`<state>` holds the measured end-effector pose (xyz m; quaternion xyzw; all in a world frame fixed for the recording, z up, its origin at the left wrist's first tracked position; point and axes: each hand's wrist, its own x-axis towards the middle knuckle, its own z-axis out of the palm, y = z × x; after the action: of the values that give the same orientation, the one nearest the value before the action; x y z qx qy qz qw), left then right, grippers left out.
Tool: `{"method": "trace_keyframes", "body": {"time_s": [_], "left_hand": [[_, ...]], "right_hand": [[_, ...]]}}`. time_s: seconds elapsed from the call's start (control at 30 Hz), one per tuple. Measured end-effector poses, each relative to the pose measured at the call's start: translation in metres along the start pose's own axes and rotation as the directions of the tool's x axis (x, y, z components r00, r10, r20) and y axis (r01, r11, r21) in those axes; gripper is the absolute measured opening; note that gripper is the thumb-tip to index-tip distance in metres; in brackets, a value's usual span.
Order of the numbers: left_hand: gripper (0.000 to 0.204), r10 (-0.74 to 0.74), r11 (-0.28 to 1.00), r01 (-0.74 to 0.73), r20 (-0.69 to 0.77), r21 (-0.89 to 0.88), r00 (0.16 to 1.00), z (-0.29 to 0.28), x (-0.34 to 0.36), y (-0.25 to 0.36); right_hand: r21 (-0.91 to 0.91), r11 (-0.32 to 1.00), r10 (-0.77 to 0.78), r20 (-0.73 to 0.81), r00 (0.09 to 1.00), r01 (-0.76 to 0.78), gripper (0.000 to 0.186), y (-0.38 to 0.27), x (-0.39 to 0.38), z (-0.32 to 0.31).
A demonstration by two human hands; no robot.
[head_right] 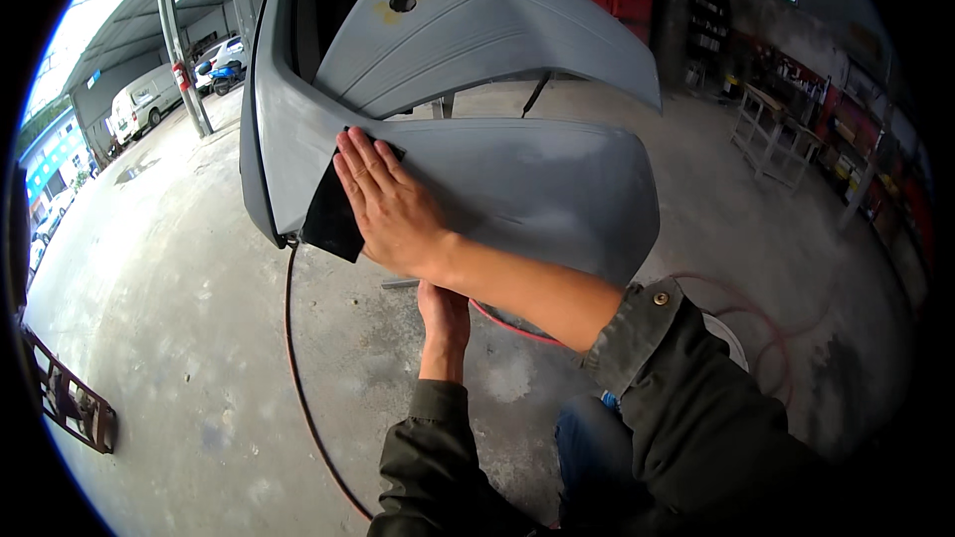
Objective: The person sands the surface of a detached car bumper with a black sanding block, repeatedly dipping the block into a bucket of water. The person works on the curved outer face and edges of the bumper, occasionally repositioning the part to reach different areas.
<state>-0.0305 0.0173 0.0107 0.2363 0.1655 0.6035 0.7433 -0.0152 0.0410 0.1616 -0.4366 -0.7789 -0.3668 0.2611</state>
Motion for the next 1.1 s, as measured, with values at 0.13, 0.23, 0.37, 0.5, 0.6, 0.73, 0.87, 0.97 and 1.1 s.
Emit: {"method": "trace_keyframes", "body": {"time_s": [0.13, 0.23, 0.37, 0.5, 0.6, 0.73, 0.87, 0.97, 1.1], "left_hand": [[0.031, 0.026, 1.0, -0.026, -0.019, -0.004, 0.999, 0.022, -0.007, -0.009], [0.028, 0.011, 1.0, -0.01, 0.052, -0.017, 0.999, -0.012, 0.002, -0.009], [0.028, -0.011, 0.999, 0.012, 0.048, -0.032, 0.999, -0.013, 0.011, -0.007], [0.034, -0.016, 0.999, 0.017, 0.033, -0.038, 0.999, 0.004, 0.006, -0.009], [0.034, -0.007, 0.999, 0.008, 0.008, -0.054, 1.0, 0.017, -0.002, -0.003], [0.045, -0.025, 0.999, 0.027, 0.055, -0.028, 0.998, -0.015, 0.004, 0.002], [0.049, -0.093, 0.995, 0.095, 0.074, -0.024, 0.993, 0.007, 0.0, -0.011], [0.045, -0.094, 0.995, 0.095, 0.024, -0.011, 0.995, 0.004, -0.002, -0.007], [0.043, -0.015, 0.999, 0.015, 0.017, -0.039, 1.0, 0.004, -0.005, 0.0]], "right_hand": [[0.005, 1.0, -0.026, -0.018, 0.999, 0.026, 0.084, 0.001, 0.051, -0.001], [-0.005, 0.998, -0.055, -0.07, 0.996, 0.055, 0.073, 0.0, 0.042, 0.014], [-0.051, 0.997, -0.064, -0.002, 0.998, 0.064, 0.065, 0.019, -0.012, 0.0], [-0.06, 0.993, -0.102, -0.036, 0.994, 0.1, 0.065, 0.016, 0.023, -0.002], [-0.095, 0.99, -0.118, -0.116, 0.986, 0.107, 0.064, 0.012, 0.056, 0.011], [0.022, 0.992, -0.12, -0.064, 0.991, 0.121, 0.059, 0.017, 0.021, 0.002], [-0.035, 0.992, -0.122, -0.004, 0.992, 0.122, 0.068, 0.041, -0.024, -0.014], [-0.088, 0.985, -0.147, 0.004, 0.989, 0.147, 0.075, 0.022, 0.032, 0.001], [-0.095, 0.975, -0.202, -0.003, 0.979, 0.2, 0.076, 0.016, 0.06, 0.011]]}}
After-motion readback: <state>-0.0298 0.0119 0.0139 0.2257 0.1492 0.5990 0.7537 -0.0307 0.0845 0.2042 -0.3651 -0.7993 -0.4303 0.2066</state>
